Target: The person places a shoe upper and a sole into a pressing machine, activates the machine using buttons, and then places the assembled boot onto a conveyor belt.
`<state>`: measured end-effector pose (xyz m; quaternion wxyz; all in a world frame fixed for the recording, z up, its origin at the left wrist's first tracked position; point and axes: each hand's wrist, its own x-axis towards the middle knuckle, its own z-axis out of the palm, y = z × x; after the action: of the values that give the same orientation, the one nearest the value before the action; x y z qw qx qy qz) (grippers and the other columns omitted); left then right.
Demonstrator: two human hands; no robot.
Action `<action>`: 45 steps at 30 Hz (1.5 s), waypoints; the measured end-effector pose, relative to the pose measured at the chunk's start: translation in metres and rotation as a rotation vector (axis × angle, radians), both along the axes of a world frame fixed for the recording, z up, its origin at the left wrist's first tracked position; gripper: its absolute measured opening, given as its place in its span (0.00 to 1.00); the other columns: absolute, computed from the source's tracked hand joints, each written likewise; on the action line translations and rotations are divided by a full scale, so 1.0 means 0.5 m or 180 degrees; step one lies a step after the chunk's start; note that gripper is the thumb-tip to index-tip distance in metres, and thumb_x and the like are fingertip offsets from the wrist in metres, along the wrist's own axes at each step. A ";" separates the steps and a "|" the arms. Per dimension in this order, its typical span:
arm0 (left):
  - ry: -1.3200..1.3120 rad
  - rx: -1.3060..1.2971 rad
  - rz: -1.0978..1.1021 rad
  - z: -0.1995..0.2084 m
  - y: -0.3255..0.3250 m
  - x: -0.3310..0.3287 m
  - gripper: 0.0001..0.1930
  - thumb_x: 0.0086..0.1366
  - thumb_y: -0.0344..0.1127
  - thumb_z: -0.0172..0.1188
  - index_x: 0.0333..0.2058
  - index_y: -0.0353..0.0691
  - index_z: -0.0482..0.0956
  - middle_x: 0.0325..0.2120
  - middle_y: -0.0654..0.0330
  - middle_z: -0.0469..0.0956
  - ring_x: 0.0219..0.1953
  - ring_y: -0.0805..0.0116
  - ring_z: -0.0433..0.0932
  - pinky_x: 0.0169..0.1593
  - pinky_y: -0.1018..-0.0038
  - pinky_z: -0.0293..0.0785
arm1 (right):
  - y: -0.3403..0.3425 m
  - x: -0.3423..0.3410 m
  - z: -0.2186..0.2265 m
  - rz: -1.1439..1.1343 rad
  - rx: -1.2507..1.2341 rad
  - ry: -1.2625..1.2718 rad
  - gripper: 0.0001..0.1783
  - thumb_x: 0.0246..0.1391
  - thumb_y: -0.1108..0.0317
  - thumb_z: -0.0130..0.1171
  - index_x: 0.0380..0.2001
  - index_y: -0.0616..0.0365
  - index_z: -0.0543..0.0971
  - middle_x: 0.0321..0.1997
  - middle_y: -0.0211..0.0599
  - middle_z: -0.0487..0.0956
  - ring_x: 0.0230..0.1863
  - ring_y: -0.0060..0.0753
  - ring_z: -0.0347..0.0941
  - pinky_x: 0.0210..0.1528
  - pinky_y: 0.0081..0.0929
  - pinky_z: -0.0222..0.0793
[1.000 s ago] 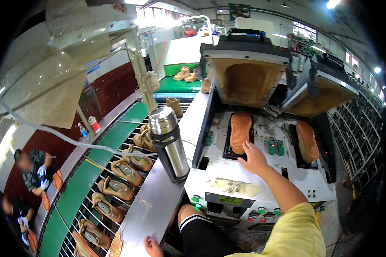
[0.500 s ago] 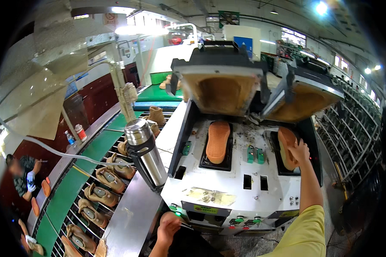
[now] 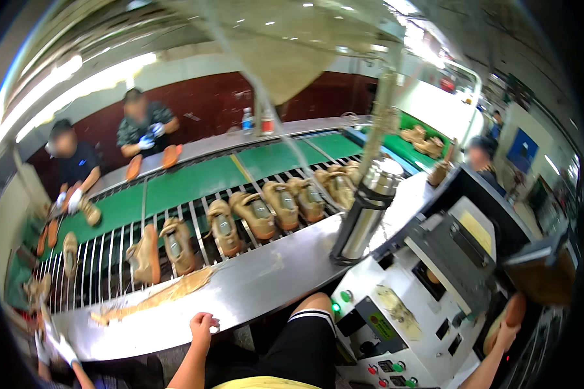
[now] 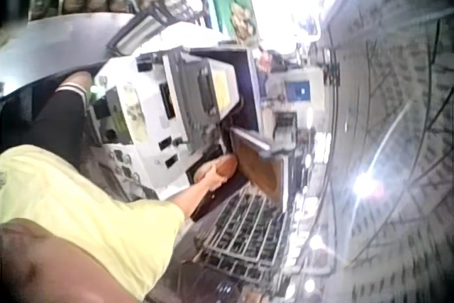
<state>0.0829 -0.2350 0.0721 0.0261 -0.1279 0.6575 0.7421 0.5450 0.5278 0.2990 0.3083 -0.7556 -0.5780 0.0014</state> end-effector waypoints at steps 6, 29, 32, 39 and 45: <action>0.0299 -0.1740 0.0064 -0.046 0.031 -0.003 0.07 0.56 0.36 0.58 0.27 0.39 0.81 0.23 0.57 0.80 0.25 0.64 0.79 0.33 0.71 0.75 | -0.129 -0.130 -0.012 0.0600 0.2290 0.0177 0.46 0.41 0.50 0.62 0.62 0.58 0.59 0.49 0.57 0.75 0.51 0.53 0.73 0.54 0.42 0.68; 0.0975 0.2808 -0.3344 0.320 0.138 0.104 0.40 0.55 0.38 0.68 0.63 0.37 0.57 0.56 0.57 0.68 0.57 0.66 0.66 0.61 0.66 0.62 | -0.976 -0.588 0.031 0.5767 -0.2057 0.3458 0.46 0.42 0.49 0.62 0.60 0.66 0.61 0.50 0.46 0.74 0.50 0.40 0.72 0.52 0.35 0.68; 0.1169 0.1831 -0.3206 0.305 0.031 0.063 0.44 0.49 0.36 0.70 0.63 0.37 0.56 0.57 0.53 0.68 0.59 0.62 0.66 0.61 0.62 0.63 | -1.049 -0.659 -0.007 0.6348 -0.3316 0.2092 0.42 0.45 0.51 0.59 0.59 0.66 0.61 0.57 0.43 0.69 0.56 0.36 0.68 0.56 0.32 0.64; -0.0590 0.3014 -0.0171 0.125 -0.295 0.156 0.34 0.51 0.37 0.64 0.56 0.33 0.65 0.47 0.51 0.75 0.48 0.56 0.76 0.55 0.61 0.72 | -1.203 -0.728 -0.102 0.6979 -0.3250 0.1313 0.20 0.48 0.71 0.62 0.47 0.62 0.76 0.50 0.39 0.74 0.50 0.31 0.72 0.51 0.26 0.67; -0.0359 0.1424 0.0675 0.157 -0.625 0.011 0.27 0.52 0.35 0.62 0.51 0.32 0.70 0.42 0.51 0.77 0.44 0.56 0.77 0.50 0.61 0.75 | -1.111 -0.742 -0.228 0.6210 -0.2404 0.0738 0.15 0.44 0.73 0.63 0.38 0.63 0.79 0.34 0.37 0.79 0.33 0.28 0.76 0.36 0.23 0.72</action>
<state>0.0886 -0.5476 0.1504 0.0124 -0.2284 0.4573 0.8594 0.1741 -0.0277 0.1850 -0.0286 -0.0051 -0.8648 0.5013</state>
